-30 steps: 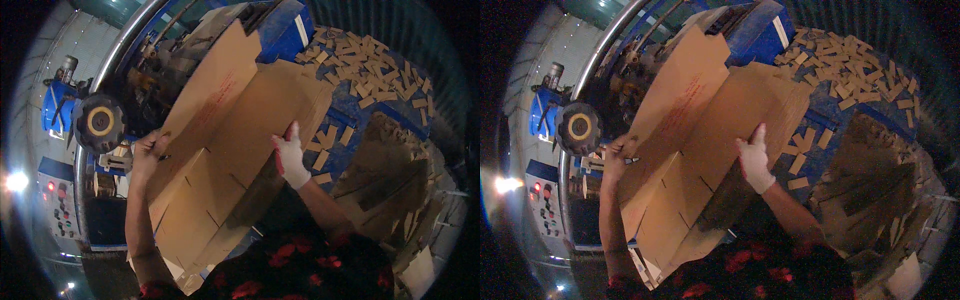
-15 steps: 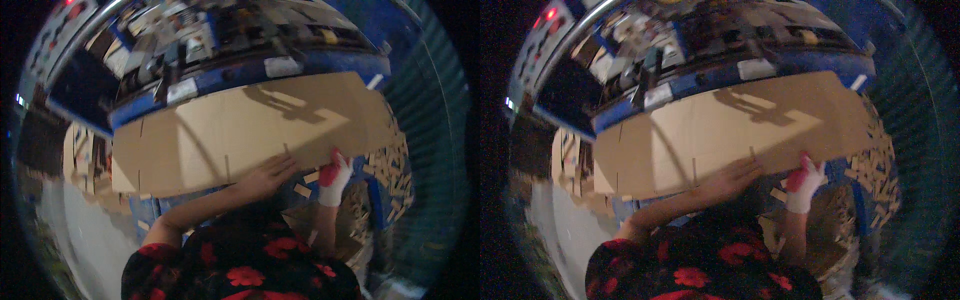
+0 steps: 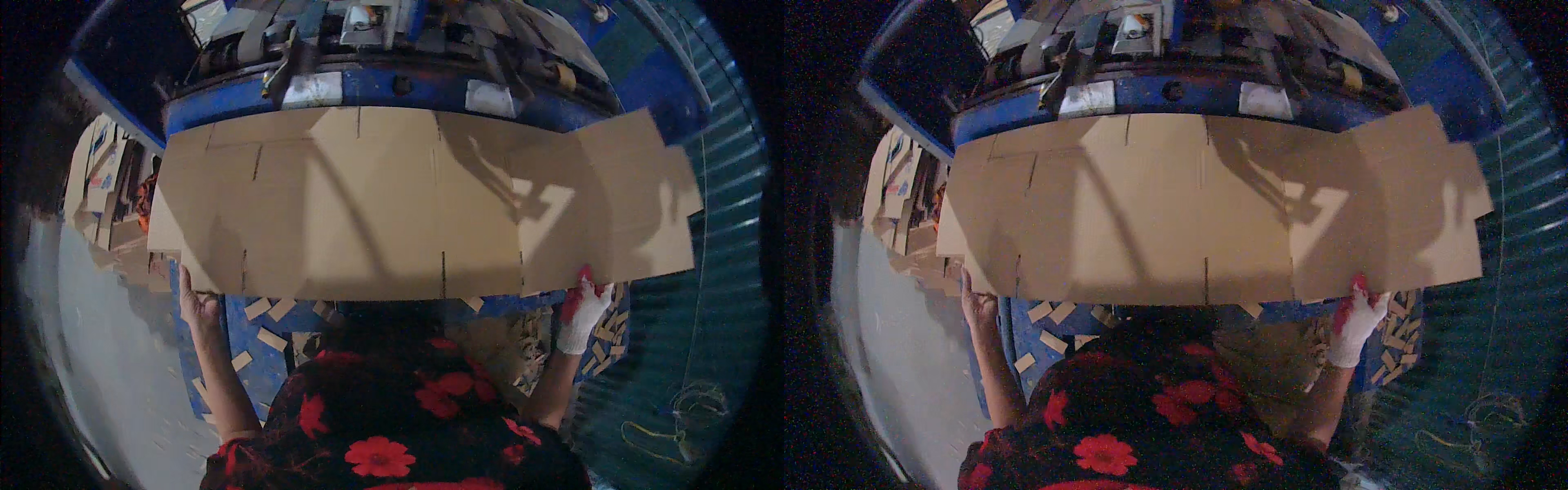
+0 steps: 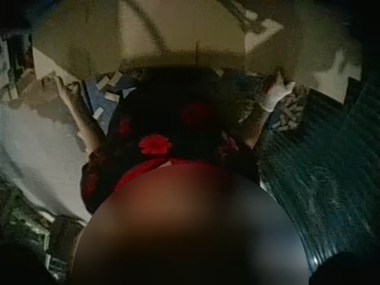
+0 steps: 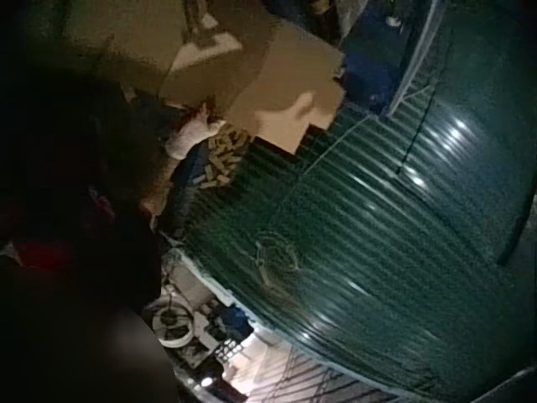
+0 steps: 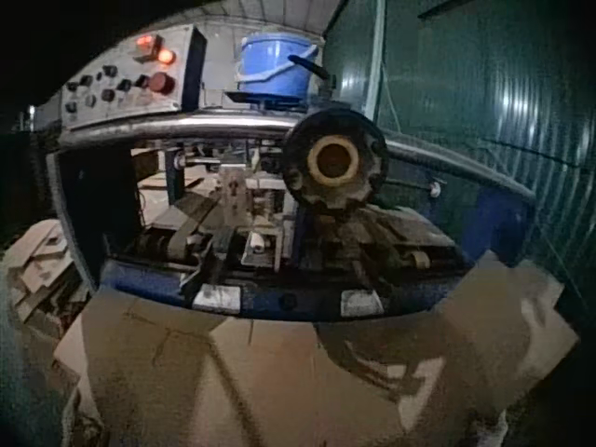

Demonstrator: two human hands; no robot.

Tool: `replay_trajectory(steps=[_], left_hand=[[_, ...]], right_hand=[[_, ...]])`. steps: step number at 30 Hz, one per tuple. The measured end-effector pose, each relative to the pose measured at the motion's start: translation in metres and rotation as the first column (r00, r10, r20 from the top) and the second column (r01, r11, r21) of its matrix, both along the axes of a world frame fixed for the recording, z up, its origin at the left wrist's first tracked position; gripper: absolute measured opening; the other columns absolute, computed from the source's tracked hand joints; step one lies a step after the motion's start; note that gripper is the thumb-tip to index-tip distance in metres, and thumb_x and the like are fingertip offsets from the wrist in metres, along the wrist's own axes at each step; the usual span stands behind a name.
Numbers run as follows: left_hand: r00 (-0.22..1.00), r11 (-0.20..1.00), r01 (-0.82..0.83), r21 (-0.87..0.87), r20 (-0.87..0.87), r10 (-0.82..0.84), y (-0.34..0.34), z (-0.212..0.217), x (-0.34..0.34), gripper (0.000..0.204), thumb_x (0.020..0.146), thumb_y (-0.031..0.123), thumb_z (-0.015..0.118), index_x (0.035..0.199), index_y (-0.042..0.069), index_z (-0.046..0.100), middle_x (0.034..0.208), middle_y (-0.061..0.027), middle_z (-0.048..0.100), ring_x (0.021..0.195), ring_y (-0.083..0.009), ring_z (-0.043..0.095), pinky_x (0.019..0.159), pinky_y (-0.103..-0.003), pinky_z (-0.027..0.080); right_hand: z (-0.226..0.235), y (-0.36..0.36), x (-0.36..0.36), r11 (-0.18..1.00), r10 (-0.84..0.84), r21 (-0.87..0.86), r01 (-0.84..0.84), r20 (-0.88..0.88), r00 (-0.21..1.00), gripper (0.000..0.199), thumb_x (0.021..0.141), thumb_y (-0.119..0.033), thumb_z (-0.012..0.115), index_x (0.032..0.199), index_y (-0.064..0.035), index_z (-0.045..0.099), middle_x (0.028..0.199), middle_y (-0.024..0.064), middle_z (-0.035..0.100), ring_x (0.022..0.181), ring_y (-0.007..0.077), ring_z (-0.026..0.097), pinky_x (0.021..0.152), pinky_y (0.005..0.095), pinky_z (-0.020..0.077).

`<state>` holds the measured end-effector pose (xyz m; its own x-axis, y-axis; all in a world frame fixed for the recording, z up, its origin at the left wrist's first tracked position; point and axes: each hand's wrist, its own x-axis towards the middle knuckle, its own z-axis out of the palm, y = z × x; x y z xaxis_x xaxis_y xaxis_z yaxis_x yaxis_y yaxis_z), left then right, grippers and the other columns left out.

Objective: The person folds flat cardboard sheets into box shapes using a blue machine. They repeatedly place sheets onto the machine, fold the flaps, and remove the formed boxes, stacking them nearby.

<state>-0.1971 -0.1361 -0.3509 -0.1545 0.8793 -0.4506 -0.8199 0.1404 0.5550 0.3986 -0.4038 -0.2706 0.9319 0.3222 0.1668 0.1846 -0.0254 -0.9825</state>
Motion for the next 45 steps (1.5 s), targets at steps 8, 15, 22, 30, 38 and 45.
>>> replay_trajectory(steps=[8,15,22,30,38,45], left_hand=[[0.248,0.845,0.37,0.386,-0.918,0.311,-0.041,0.036,0.07,0.046,0.084,0.001,0.064,0.128,0.003,0.049,0.124,-0.0111,0.055,0.113,-0.0229,0.053,0.096,-0.033,0.042],[-0.62,0.538,0.781,-0.319,-0.5,0.604,-0.061,0.026,0.164,0.08,0.072,0.027,0.07,0.144,0.019,0.035,0.151,-0.0075,0.028,0.141,-0.041,0.017,0.1,-0.077,0.014],[-0.675,0.57,0.729,-0.379,-0.533,0.51,-0.065,0.026,0.165,0.06,0.083,0.02,0.059,0.14,0.021,0.041,0.148,-0.0047,0.033,0.14,-0.0366,0.023,0.099,-0.073,0.019],[-0.645,0.564,0.758,-0.328,-0.502,0.576,-0.053,0.016,0.163,0.053,0.084,0.016,0.055,0.135,0.02,0.046,0.147,-0.0035,0.037,0.14,-0.0369,0.025,0.101,-0.071,0.02],[-0.667,0.523,0.745,-0.413,-0.479,0.571,-0.048,0.027,0.157,0.053,0.084,0.014,0.054,0.136,0.019,0.046,0.145,-0.0055,0.039,0.139,-0.0384,0.026,0.102,-0.071,0.019],[-0.64,0.5,0.768,-0.401,-0.506,0.578,-0.048,0.024,0.155,0.052,0.083,0.021,0.057,0.134,0.021,0.048,0.147,-0.0071,0.036,0.138,-0.0415,0.025,0.097,-0.072,0.025]], right_hand=[[-0.005,0.057,-0.102,0.462,0.882,-0.887,0.013,0.461,0.1,0.038,0.081,-0.012,0.067,0.118,-0.013,0.057,0.117,0.0108,0.059,0.109,0.0315,0.056,0.096,0.0525,0.041],[-0.033,0.088,-0.106,0.392,0.915,-0.914,0.1,0.399,0.065,0.033,0.091,-0.024,0.054,0.124,-0.0162,0.056,0.136,0.0104,0.049,0.131,0.0355,0.038,0.103,0.0516,0.0324],[-0.035,0.084,-0.107,0.403,0.908,-0.905,0.139,0.414,0.06,0.03,0.094,-0.021,0.05,0.122,-0.0165,0.058,0.132,0.0111,0.052,0.126,0.0347,0.044,0.1,0.0526,0.0344],[0.006,0.077,-0.094,0.251,0.967,-0.967,-0.046,0.248,0.056,0.047,0.084,-0.016,0.06,0.13,-0.0183,0.052,0.133,0.0112,0.049,0.124,0.0337,0.044,0.105,0.0538,0.03],[-0.012,0.128,-0.034,0.681,0.587,-0.723,0.118,0.635,0.503,0.045,0.086,-0.02,0.061,0.127,-0.0056,0.053,0.13,0.0146,0.053,0.122,0.0345,0.048,0.104,0.0507,0.0324],[-0.03,0.13,-0.012,0.62,0.667,-0.716,0.321,0.696,0.266,0.037,0.082,-0.026,0.062,0.115,-0.01,0.058,0.117,0.0085,0.06,0.11,0.0318,0.053,0.098,0.0517,0.034]])
